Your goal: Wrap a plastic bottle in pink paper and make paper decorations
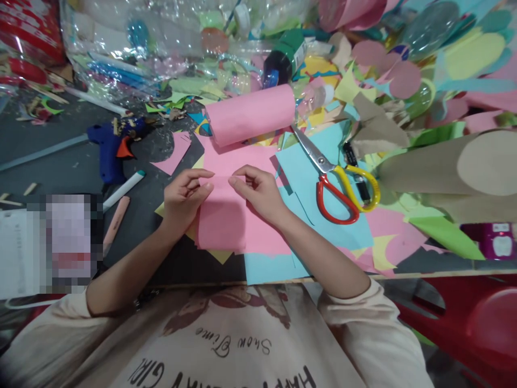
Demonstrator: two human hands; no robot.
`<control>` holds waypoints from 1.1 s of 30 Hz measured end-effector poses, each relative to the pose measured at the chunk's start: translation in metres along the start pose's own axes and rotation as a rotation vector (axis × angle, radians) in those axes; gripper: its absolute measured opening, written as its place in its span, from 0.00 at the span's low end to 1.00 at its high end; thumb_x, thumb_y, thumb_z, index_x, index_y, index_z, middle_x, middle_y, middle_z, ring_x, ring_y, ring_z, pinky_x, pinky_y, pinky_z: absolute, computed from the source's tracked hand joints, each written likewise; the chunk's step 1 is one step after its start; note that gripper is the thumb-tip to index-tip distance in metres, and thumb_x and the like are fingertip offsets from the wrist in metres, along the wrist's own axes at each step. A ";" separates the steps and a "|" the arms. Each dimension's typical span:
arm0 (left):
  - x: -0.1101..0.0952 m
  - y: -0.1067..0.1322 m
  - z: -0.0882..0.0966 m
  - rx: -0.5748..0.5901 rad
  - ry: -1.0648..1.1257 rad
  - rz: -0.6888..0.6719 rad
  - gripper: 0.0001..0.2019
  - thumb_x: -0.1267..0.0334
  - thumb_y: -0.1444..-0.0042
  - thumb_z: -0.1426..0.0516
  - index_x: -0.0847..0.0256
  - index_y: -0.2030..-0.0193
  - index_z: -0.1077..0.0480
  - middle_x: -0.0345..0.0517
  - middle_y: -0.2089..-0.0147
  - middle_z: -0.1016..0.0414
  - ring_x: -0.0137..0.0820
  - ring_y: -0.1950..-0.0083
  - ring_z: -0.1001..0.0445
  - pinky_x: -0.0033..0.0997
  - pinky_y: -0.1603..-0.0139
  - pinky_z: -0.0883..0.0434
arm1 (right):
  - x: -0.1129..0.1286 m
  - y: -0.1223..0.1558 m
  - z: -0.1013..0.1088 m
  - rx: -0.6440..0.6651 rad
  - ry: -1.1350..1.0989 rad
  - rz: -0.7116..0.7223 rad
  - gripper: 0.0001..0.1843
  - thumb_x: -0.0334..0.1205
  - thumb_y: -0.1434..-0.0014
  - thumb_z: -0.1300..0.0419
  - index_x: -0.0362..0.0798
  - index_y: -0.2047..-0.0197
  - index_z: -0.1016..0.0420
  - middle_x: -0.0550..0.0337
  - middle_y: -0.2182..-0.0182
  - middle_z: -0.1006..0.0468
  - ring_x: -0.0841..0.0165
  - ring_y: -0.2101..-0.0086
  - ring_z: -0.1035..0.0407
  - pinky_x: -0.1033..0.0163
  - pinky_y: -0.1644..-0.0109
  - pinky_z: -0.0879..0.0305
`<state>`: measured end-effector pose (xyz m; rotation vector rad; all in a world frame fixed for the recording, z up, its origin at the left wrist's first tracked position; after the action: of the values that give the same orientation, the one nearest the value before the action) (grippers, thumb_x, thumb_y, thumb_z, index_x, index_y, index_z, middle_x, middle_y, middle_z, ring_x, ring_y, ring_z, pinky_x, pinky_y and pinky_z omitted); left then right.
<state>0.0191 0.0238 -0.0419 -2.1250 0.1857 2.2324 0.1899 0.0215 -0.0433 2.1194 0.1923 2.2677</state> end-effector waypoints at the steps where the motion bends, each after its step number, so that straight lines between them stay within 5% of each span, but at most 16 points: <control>1: 0.000 0.000 0.000 -0.001 -0.004 0.001 0.06 0.63 0.49 0.37 0.60 0.64 0.25 0.31 0.80 0.45 0.21 0.80 0.49 0.23 0.79 0.50 | 0.000 0.000 0.000 -0.001 0.001 0.004 0.18 0.54 0.46 0.34 0.48 0.74 0.28 0.68 0.82 0.37 0.75 0.79 0.47 0.66 0.76 0.50; 10: 0.005 0.001 -0.001 0.010 0.094 0.135 0.18 0.58 0.52 0.36 0.60 0.54 0.30 0.40 0.68 0.24 0.25 0.70 0.28 0.22 0.71 0.35 | -0.001 0.000 -0.001 -0.002 -0.026 0.019 0.16 0.51 0.46 0.34 0.48 0.74 0.27 0.68 0.81 0.35 0.75 0.79 0.46 0.65 0.75 0.49; 21: -0.003 0.000 0.000 0.001 -0.018 0.000 0.06 0.63 0.48 0.38 0.60 0.63 0.25 0.29 0.82 0.53 0.20 0.81 0.55 0.23 0.80 0.54 | -0.003 0.001 0.000 -0.015 0.037 0.014 0.16 0.53 0.45 0.35 0.49 0.73 0.26 0.68 0.82 0.39 0.75 0.78 0.47 0.65 0.74 0.49; 33: -0.003 0.001 0.000 0.000 -0.046 0.018 0.05 0.62 0.48 0.38 0.59 0.64 0.25 0.30 0.82 0.53 0.21 0.80 0.56 0.24 0.80 0.56 | -0.002 0.001 0.001 0.005 0.033 -0.006 0.15 0.52 0.45 0.34 0.49 0.73 0.26 0.69 0.82 0.39 0.75 0.79 0.47 0.65 0.75 0.49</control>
<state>0.0195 0.0232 -0.0390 -2.0776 0.2038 2.2885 0.1915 0.0203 -0.0453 2.0820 0.2046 2.3022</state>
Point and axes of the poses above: each hand's wrist, its own y-axis away from the middle knuckle, its own z-axis out of the back of the hand, x = y × z, the point moved 2 cm from there along -y, towards the middle knuckle
